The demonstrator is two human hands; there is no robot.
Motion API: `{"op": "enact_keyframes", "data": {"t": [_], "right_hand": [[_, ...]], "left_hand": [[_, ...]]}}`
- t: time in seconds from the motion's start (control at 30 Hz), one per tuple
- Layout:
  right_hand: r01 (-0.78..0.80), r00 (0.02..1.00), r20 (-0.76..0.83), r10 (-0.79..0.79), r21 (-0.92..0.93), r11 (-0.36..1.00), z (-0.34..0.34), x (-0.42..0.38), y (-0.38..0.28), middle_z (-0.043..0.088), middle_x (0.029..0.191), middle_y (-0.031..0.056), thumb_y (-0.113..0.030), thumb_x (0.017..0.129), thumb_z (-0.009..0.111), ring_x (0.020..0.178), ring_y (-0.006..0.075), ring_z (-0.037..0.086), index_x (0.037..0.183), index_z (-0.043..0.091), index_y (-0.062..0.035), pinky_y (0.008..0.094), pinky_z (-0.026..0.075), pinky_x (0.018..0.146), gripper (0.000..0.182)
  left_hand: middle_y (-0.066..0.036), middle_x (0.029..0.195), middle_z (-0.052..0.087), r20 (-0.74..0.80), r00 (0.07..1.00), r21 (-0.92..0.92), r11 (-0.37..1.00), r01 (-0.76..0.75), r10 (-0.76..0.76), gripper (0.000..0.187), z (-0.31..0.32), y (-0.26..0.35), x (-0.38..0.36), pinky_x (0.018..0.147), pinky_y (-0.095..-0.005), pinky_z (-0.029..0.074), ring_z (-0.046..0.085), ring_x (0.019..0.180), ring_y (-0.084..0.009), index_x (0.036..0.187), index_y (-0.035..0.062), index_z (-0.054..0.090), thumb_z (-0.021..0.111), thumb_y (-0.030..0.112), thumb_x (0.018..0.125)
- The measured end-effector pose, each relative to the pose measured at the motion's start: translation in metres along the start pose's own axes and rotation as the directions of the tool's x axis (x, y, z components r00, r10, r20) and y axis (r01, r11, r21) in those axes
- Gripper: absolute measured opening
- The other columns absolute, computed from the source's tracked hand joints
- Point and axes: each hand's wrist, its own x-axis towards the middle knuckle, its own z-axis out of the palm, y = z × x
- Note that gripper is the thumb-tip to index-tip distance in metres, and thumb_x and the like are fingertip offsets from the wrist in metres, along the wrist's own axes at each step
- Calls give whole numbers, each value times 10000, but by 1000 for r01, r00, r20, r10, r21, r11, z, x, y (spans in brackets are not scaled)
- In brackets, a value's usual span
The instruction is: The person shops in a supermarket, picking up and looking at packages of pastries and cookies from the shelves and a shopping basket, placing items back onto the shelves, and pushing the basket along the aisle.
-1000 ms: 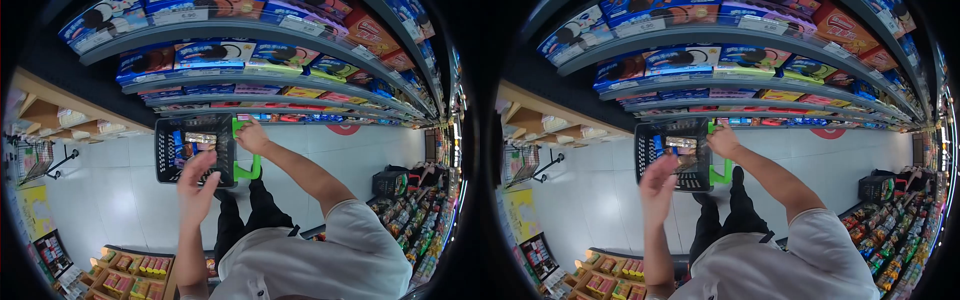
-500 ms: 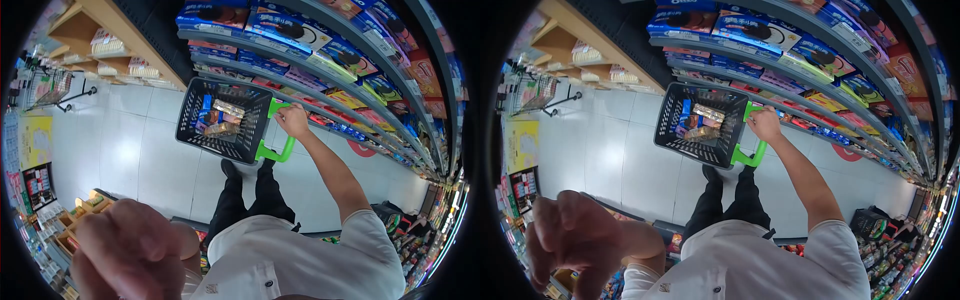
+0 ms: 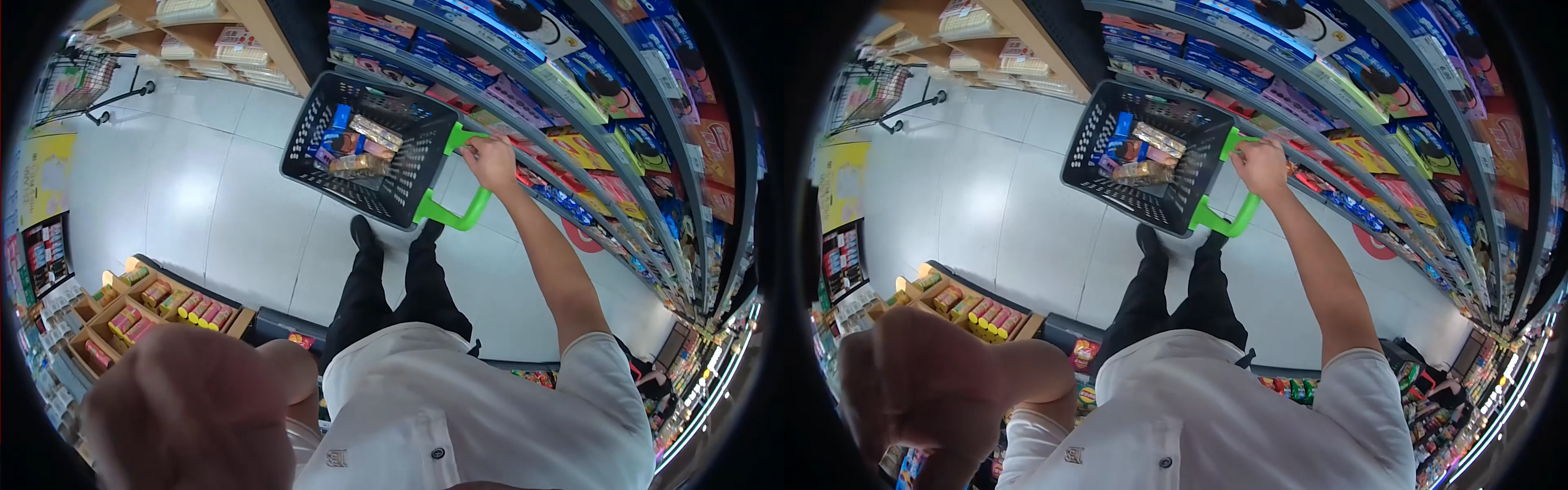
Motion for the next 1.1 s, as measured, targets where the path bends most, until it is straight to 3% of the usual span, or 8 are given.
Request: {"op": "enact_keyframes", "data": {"t": [0.07, 0.13, 0.2, 0.3, 0.5, 0.63, 0.9, 1.1], "right_hand": [[-31, 999, -13, 31, 14, 999, 0, -1, -2, 695, 704, 87, -255, 847, 684, 743, 293, 663, 765, 660, -76, 435, 439, 968, 198], [-27, 1000, 1, 27, 8, 1000, -1, -1, -1, 696, 707, 87, -254, 847, 684, 743, 294, 661, 763, 656, -76, 435, 438, 966, 198], [-32, 999, 13, 32, -6, 999, -1, -2, 0, 698, 710, 87, -252, 847, 685, 743, 295, 659, 761, 653, -75, 435, 438, 963, 199], [-13, 1000, -20, 13, -4, 1000, -2, -1, -1, 698, 712, 91, -250, 845, 688, 738, 298, 655, 761, 653, -76, 437, 439, 947, 196], [-21, 1000, 3, 21, -13, 1000, -2, -1, -2, 700, 721, 100, -248, 838, 698, 748, 298, 659, 785, 681, -76, 429, 437, 949, 181], [-30, 1000, 0, 30, -4, 1000, -2, 0, -2, 700, 726, 109, -251, 832, 706, 751, 300, 658, 814, 705, -74, 426, 436, 949, 178], [-18, 1000, -2, 18, -24, 1000, 0, 2, -3, 696, 717, 109, -247, 820, 715, 750, 307, 652, 795, 702, -70, 427, 442, 925, 180], [2, 1000, -2, -2, -15, 1000, -1, 3, -6, 679, 688, 86, -235, 805, 725, 744, 292, 646, 789, 698, -64, 429, 451, 888, 175]], "left_hand": [[-38, 1273, 641, 54, 965, -90, 961, 260, -256, 388, 6, -8, -1, 959, -338, 530, 519, 1262, -110, 1281, 308, 650, 713, 258, 901], [-16, 1339, 589, -158, 924, 114, 936, -334, 349, 648, 8, -56, -29, 1061, -384, 399, 503, 1193, -279, 1388, 260, 527, 781, 463, 828], [-95, 1084, 668, -455, 759, 336, 879, -339, 467, 270, 27, -93, -21, 741, -360, 564, 656, 933, -265, 1138, 43, 579, 656, 215, 944], [-150, 1222, 656, -558, 829, 245, 963, 115, 43, 429, 3, -128, -69, 879, -393, 545, 646, 1079, -304, 1311, 7, 538, 646, 194, 940], [-150, 1204, 668, -664, 521, 181, 562, 807, -535, 351, -14, -225, -200, 921, -330, 510, 638, 1113, -208, 1255, -15, 583, 648, 124, 939], [-188, 1133, 699, -639, 416, 437, 140, 888, -647, 418, -13, -251, -296, 881, -352, 529, 682, 1029, -226, 1244, -13, 607, 710, 208, 905], [-212, 1077, 710, -734, -4, -120, 123, 985, -679, 478, -24, -304, -526, 812, -343, 548, 705, 940, -253, 1266, -29, 596, 695, 270, 907], [-167, 1001, 718, -740, -177, -311, 97, 945, -649, 463, -24, -285, -520, 768, -305, 539, 683, 838, -179, 1251, -51, 595, 672, 270, 925]]}}
